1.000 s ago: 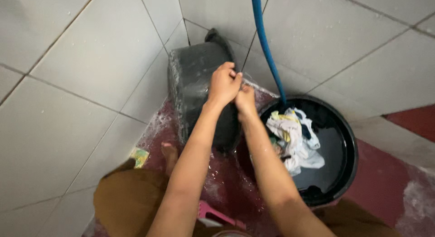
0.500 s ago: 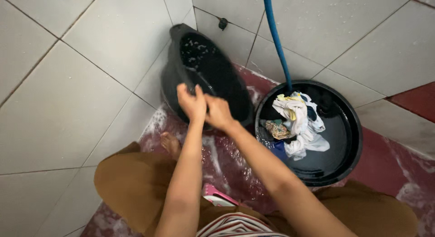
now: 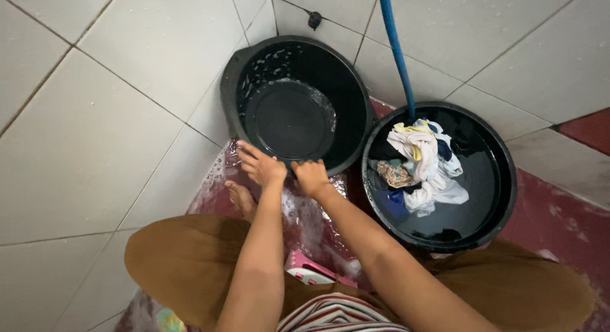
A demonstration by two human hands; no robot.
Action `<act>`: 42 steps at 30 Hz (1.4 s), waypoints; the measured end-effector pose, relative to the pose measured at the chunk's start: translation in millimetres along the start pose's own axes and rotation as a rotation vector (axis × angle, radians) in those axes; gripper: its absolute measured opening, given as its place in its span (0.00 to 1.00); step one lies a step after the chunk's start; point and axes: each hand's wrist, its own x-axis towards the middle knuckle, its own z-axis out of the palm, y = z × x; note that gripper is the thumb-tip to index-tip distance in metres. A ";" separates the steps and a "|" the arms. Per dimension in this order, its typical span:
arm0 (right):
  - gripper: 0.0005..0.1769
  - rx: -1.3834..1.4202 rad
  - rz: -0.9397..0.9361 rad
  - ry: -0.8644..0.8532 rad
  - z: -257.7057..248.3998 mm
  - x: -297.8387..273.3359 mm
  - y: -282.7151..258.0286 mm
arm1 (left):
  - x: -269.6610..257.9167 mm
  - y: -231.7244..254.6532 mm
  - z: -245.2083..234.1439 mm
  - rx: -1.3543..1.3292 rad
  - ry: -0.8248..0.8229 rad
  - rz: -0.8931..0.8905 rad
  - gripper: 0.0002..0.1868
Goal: The person hand-washes various garments in a soapy basin, then rinses them in a second basin of clean water. They scrub, wring, and transfer items between the two basins, handling dark and light-colored clothes one at a time.
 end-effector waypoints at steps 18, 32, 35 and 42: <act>0.32 0.082 0.223 -0.129 75.7 -34.3 113.9 | -11.0 29.0 114.8 0.132 -0.496 0.471 0.36; 0.25 -0.177 0.149 0.015 103.9 -0.7 155.2 | -24.6 84.4 160.7 0.181 -0.954 0.383 0.42; 0.21 -0.146 0.151 -0.031 104.8 -2.8 159.7 | -21.6 88.6 163.0 0.160 -0.957 0.382 0.44; 0.19 -0.166 0.054 0.329 107.6 -17.6 176.2 | -53.2 77.1 157.7 -0.111 -0.934 0.375 0.42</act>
